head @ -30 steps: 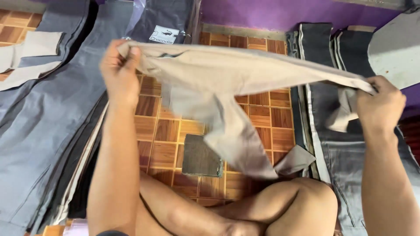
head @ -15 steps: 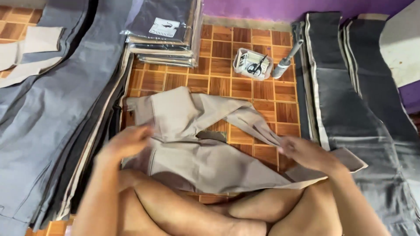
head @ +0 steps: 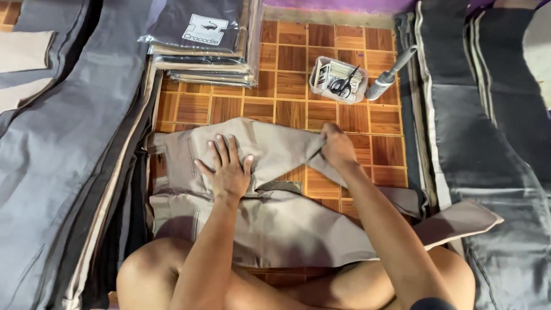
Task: The person sits on the floor and uses a lint roller to remove lint from a pair of beige trousers. They roll the device along the legs and waist area, then fold the trousers and continue rolling the other leg.
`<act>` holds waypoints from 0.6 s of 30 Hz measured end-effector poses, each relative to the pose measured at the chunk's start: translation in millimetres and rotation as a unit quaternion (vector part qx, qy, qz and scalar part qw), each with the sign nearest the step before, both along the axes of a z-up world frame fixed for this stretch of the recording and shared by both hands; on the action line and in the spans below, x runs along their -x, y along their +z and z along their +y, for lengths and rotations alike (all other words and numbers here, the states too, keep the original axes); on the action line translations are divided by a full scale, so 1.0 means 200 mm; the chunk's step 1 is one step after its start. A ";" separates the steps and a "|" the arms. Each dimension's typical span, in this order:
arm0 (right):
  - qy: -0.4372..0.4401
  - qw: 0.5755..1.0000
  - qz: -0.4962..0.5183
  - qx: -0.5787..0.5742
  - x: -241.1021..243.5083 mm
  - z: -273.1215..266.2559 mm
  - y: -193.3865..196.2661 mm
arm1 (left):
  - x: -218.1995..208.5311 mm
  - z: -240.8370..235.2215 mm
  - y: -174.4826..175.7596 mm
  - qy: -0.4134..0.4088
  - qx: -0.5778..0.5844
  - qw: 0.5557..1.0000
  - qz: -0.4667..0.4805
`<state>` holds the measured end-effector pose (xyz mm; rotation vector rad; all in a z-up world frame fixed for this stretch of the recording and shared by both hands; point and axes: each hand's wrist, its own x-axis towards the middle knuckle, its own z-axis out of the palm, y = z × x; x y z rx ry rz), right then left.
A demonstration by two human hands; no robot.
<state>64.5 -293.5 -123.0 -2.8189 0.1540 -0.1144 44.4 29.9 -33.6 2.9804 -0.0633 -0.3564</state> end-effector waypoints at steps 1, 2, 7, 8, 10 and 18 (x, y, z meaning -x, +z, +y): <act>-0.031 0.999 0.029 -0.007 0.04 0.02 0.15 | 0.00 0.00 0.02 0.000 -0.011 1.000 0.005; -0.062 0.996 0.057 -0.013 0.08 0.05 0.30 | 0.00 0.00 0.04 -0.001 -0.023 1.000 0.009; -0.156 0.965 0.142 0.158 0.20 -0.10 0.80 | 0.02 -0.01 0.08 -0.009 -0.019 1.000 0.015; -0.181 0.968 0.139 0.102 0.22 -0.15 0.90 | 0.02 -0.02 0.09 -0.018 -0.020 1.000 0.017; -0.200 0.957 0.133 0.163 0.20 -0.35 0.90 | 0.01 -0.02 0.10 -0.015 -0.006 0.999 0.029; -0.159 0.898 -0.031 0.409 0.37 -0.78 1.02 | 0.04 -0.03 0.33 -0.020 0.051 0.991 0.123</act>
